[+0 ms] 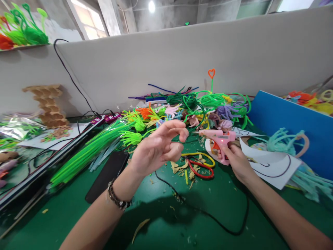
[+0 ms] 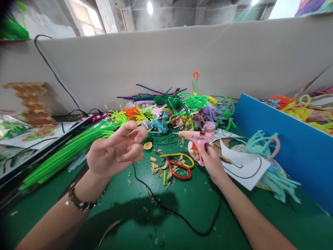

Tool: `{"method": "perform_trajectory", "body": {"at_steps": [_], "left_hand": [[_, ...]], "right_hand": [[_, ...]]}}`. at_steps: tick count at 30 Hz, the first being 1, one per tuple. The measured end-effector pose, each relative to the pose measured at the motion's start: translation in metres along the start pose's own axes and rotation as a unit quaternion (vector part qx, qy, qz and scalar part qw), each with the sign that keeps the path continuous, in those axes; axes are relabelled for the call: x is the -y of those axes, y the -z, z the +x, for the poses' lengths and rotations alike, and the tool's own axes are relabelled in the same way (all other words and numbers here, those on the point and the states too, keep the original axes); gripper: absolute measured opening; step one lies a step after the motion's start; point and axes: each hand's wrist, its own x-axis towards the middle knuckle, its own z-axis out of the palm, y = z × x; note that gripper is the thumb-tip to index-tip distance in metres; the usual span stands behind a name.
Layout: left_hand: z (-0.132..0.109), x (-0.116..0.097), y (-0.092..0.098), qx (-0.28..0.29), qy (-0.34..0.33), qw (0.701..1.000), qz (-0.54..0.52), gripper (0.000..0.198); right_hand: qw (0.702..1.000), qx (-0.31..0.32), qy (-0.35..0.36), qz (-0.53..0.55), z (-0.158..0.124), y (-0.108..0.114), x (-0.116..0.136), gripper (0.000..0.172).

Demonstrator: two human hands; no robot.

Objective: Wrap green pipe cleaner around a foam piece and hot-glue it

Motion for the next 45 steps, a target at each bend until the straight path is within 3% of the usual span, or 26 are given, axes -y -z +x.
{"method": "perform_trajectory", "body": {"at_steps": [4, 10, 27, 29, 32, 34, 36, 38, 40, 42, 43, 45], "left_hand": [[-0.003, 0.003, 0.001, -0.009, -0.014, 1.0, 0.026, 0.036], [-0.004, 0.003, -0.001, -0.045, 0.0, 0.999, 0.023, 0.029], [-0.002, 0.003, 0.001, -0.049, -0.027, 0.998, 0.018, 0.017], [-0.002, 0.0, 0.003, -0.049, -0.045, 0.997, 0.049, 0.01], [-0.001, -0.013, 0.013, -0.047, -0.066, 0.982, 0.172, 0.016], [0.003, -0.027, 0.028, -0.05, -0.026, 0.941, 0.335, 0.013], [0.01, -0.041, 0.049, -0.084, 0.052, 0.86, 0.501, 0.012], [0.017, -0.053, 0.075, -0.066, 0.107, 0.761, 0.636, 0.012], [0.021, -0.062, 0.099, -0.003, 0.185, 0.623, 0.76, 0.011], [0.022, -0.067, 0.119, 0.004, 0.219, 0.584, 0.782, 0.018], [0.022, -0.069, 0.125, 0.006, 0.232, 0.564, 0.792, 0.032], [0.021, -0.07, 0.132, 0.018, 0.254, 0.525, 0.812, 0.042]], "right_hand": [[1.0, 0.002, 0.002, 0.001, 0.0, 0.001, -0.001, 0.058], [1.0, 0.005, 0.002, -0.006, -0.001, 0.0, 0.002, 0.06], [1.0, 0.015, 0.008, -0.015, 0.002, 0.004, -0.003, 0.05], [1.0, 0.015, 0.008, -0.016, 0.001, 0.004, -0.002, 0.049], [1.0, 0.014, 0.008, -0.015, 0.001, 0.004, -0.002, 0.05], [1.0, 0.013, 0.009, -0.013, 0.001, 0.003, -0.003, 0.051], [1.0, 0.01, 0.01, -0.01, 0.002, 0.003, -0.005, 0.051], [1.0, 0.012, 0.009, -0.008, 0.004, 0.004, -0.009, 0.05], [1.0, 0.021, 0.011, -0.006, 0.007, 0.007, -0.013, 0.047], [0.999, 0.034, 0.016, -0.007, 0.01, 0.01, -0.016, 0.044], [0.999, 0.04, 0.019, -0.009, 0.011, 0.011, -0.017, 0.043], [0.999, 0.045, 0.022, -0.013, 0.012, 0.012, -0.018, 0.042]]}}
